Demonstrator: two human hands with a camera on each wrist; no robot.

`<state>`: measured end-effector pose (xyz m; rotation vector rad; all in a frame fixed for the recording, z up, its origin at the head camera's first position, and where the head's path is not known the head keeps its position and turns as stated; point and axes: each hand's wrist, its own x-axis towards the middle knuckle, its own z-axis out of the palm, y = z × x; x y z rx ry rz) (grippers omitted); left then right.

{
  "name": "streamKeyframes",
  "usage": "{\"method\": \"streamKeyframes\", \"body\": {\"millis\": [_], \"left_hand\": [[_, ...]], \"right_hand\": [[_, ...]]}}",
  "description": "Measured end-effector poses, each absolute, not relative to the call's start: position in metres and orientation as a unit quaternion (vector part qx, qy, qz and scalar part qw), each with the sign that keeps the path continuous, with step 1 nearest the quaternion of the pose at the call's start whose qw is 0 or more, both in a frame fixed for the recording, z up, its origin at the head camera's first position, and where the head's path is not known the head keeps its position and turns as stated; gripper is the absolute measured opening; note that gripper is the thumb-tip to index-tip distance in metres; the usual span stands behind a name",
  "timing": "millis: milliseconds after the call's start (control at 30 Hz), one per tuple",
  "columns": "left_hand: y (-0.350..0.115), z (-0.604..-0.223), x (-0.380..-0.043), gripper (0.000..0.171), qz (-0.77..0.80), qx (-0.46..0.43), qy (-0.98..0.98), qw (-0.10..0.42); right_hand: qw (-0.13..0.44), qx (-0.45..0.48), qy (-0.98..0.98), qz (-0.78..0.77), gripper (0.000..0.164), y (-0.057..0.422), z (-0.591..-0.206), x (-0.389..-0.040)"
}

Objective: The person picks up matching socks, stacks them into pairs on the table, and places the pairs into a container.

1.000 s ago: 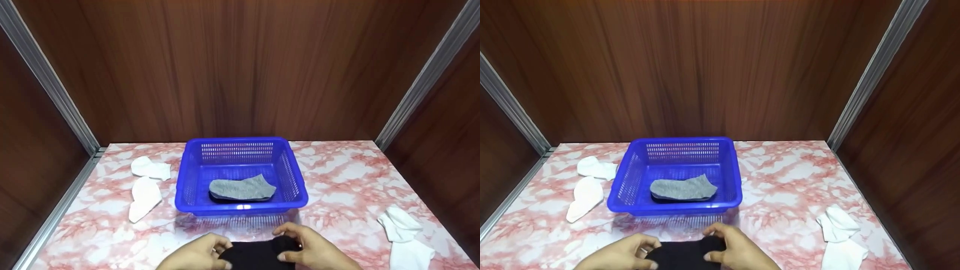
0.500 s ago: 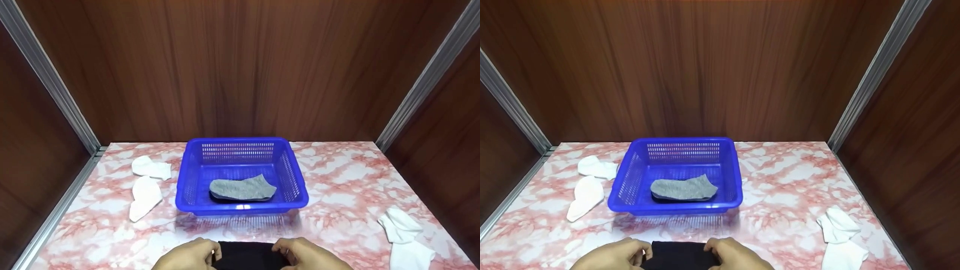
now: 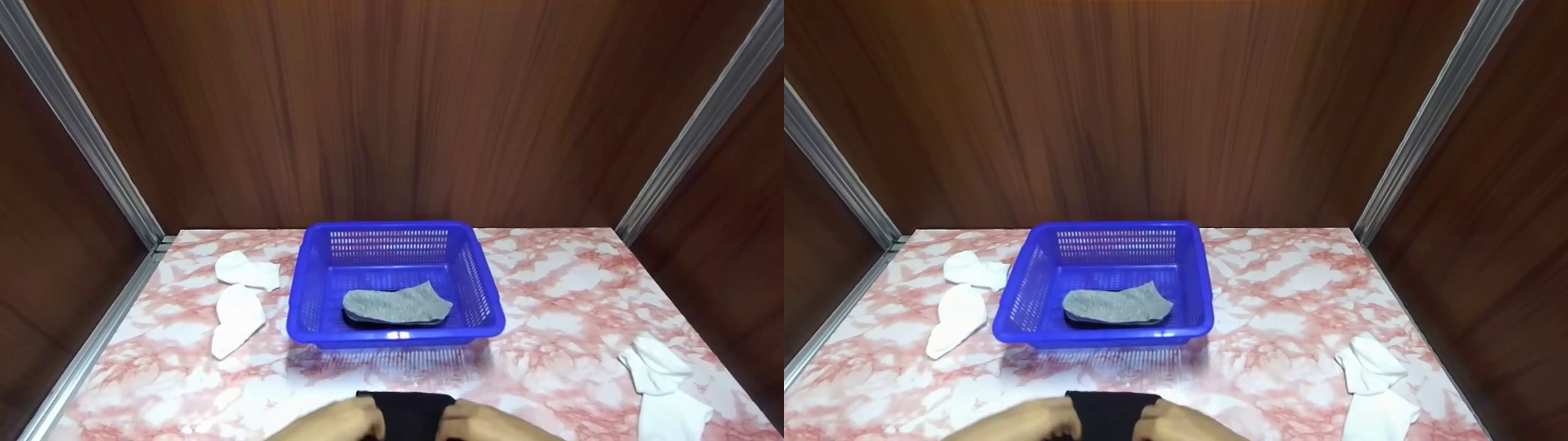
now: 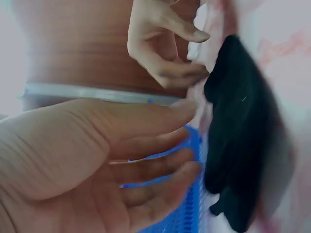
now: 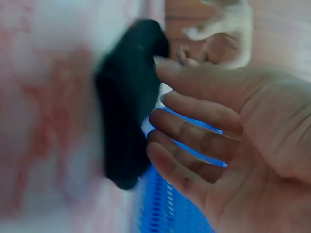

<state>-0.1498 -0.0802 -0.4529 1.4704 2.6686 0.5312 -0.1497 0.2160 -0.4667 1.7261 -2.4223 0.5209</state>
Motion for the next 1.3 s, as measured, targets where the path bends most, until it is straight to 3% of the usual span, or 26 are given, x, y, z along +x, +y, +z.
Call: {"method": "streamKeyframes", "body": {"millis": [67, 167, 233, 367, 533, 633, 767, 967, 1167, 1300], "left_hand": [[-0.076, -0.466, -0.149, 0.013, 0.136, 0.490, 0.861, 0.024], [-0.072, -0.485, -0.149, 0.037, 0.130, 0.444, 0.882, 0.085], [-0.071, -0.491, -0.148, 0.051, 0.139, 0.391, 0.900, 0.137], [-0.068, -0.486, -0.144, 0.056, 0.139, 0.343, 0.916, 0.157], [-0.064, -0.472, -0.141, 0.054, 0.088, 0.353, 0.922, 0.132], [-0.066, -0.467, -0.142, 0.034, 0.086, 0.371, 0.919, 0.103], [-0.074, -0.462, -0.150, 0.011, 0.219, 0.349, 0.907, 0.089], [-0.080, -0.460, -0.166, 0.014, 0.421, 0.265, 0.865, 0.068], [-0.080, -0.460, -0.172, 0.009, 0.460, 0.215, 0.860, 0.045], [-0.079, -0.463, -0.171, 0.012, 0.464, 0.203, 0.860, 0.064]], "right_hand": [[0.078, 0.590, -0.790, 0.148, 0.009, 0.214, -0.475, -0.153], [0.084, 0.582, -0.797, 0.136, 0.006, 0.214, -0.482, -0.155], [0.062, 0.561, -0.813, 0.143, 0.005, 0.216, -0.484, -0.154], [0.006, 0.527, -0.835, 0.159, 0.006, 0.216, -0.482, -0.153], [-0.017, 0.522, -0.837, 0.161, 0.007, 0.216, -0.480, -0.151], [-0.011, 0.525, -0.837, 0.156, 0.007, 0.216, -0.481, -0.150], [-0.019, 0.509, -0.847, 0.152, 0.006, 0.216, -0.476, -0.150], [-0.096, 0.386, -0.867, 0.300, 0.012, 0.224, -0.458, -0.151], [-0.132, 0.268, -0.838, 0.456, 0.012, 0.230, -0.447, -0.154], [-0.145, 0.233, -0.841, 0.466, 0.016, 0.231, -0.449, -0.157]]}}
